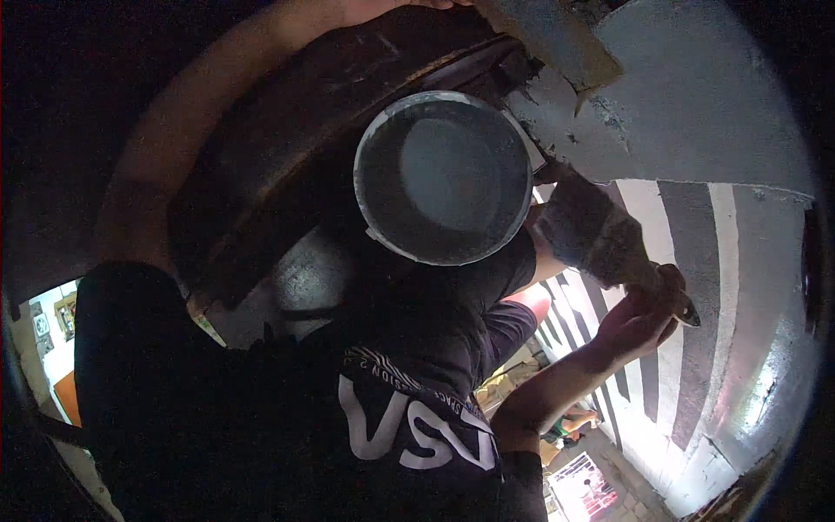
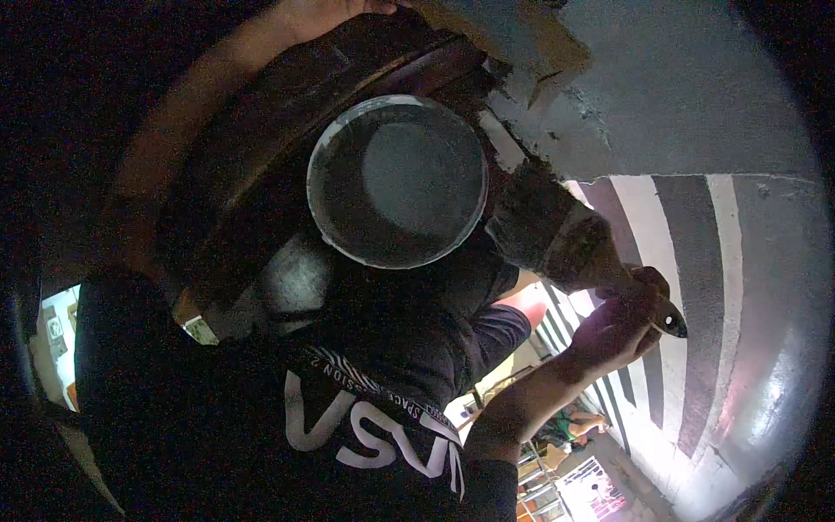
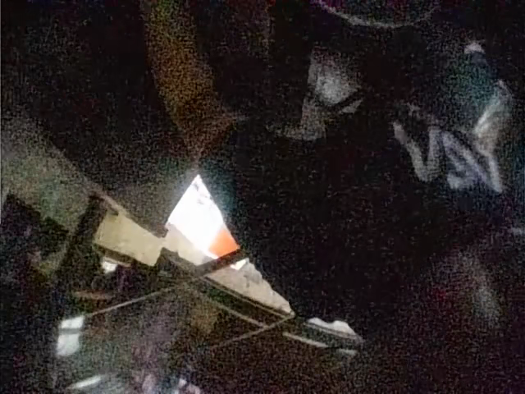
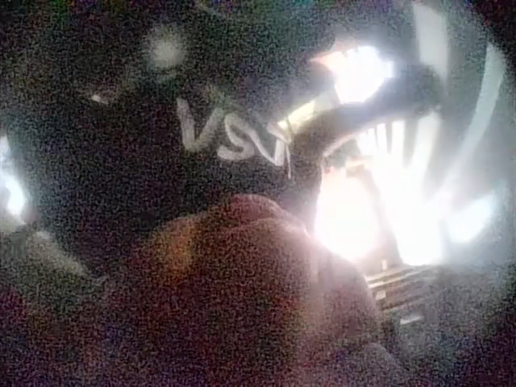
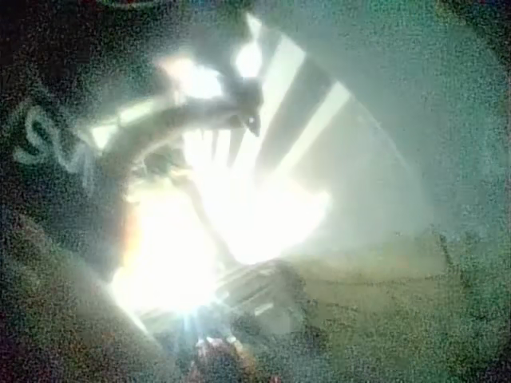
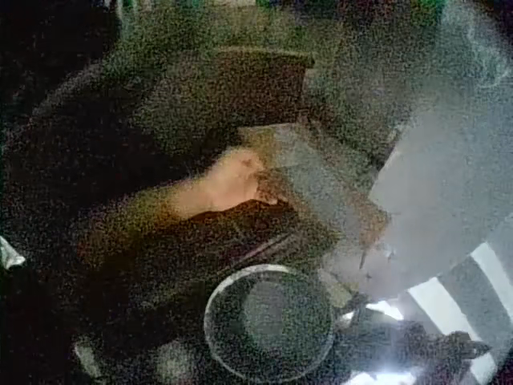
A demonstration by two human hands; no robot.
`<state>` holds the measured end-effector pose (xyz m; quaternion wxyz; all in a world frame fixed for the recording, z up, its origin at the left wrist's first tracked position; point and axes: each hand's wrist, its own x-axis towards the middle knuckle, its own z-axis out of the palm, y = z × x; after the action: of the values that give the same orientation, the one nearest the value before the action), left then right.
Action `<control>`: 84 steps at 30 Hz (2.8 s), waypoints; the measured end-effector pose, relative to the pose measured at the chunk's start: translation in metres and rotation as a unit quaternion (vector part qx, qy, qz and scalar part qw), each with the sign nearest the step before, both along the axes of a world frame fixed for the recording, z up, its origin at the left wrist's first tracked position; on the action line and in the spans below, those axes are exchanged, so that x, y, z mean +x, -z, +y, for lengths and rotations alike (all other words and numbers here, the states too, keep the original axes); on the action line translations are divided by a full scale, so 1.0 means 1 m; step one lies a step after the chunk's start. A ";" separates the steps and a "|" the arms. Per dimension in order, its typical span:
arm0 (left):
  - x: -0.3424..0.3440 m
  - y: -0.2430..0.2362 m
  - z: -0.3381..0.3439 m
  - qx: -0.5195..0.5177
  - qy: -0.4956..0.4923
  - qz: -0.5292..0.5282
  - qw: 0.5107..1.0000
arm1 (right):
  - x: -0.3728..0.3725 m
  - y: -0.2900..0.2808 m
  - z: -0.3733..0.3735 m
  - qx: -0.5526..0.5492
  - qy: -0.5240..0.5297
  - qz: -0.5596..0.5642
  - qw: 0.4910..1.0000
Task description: Painting the underside of a staircase beam with white paint using a brush and a cardboard shield.
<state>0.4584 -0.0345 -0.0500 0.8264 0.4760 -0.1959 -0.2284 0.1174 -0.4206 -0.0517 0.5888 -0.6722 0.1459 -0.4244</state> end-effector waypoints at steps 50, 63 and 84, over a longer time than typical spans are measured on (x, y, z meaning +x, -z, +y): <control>0.021 0.011 0.011 0.023 0.055 -0.175 0.983 | -0.035 -0.037 0.016 -0.300 -0.350 0.036 0.887; 0.001 0.000 0.005 0.089 -0.084 -0.035 0.992 | -0.065 0.031 -0.027 -0.037 -0.288 -0.015 0.957; -0.001 0.011 0.018 0.057 -0.092 0.034 0.994 | -0.038 0.052 -0.010 0.564 -0.136 -0.036 0.814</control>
<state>0.4573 -0.0163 -0.0607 0.8218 0.5302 -0.1094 -0.1779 0.0796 -0.4308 -0.1034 0.9211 -0.2198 0.2454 -0.2074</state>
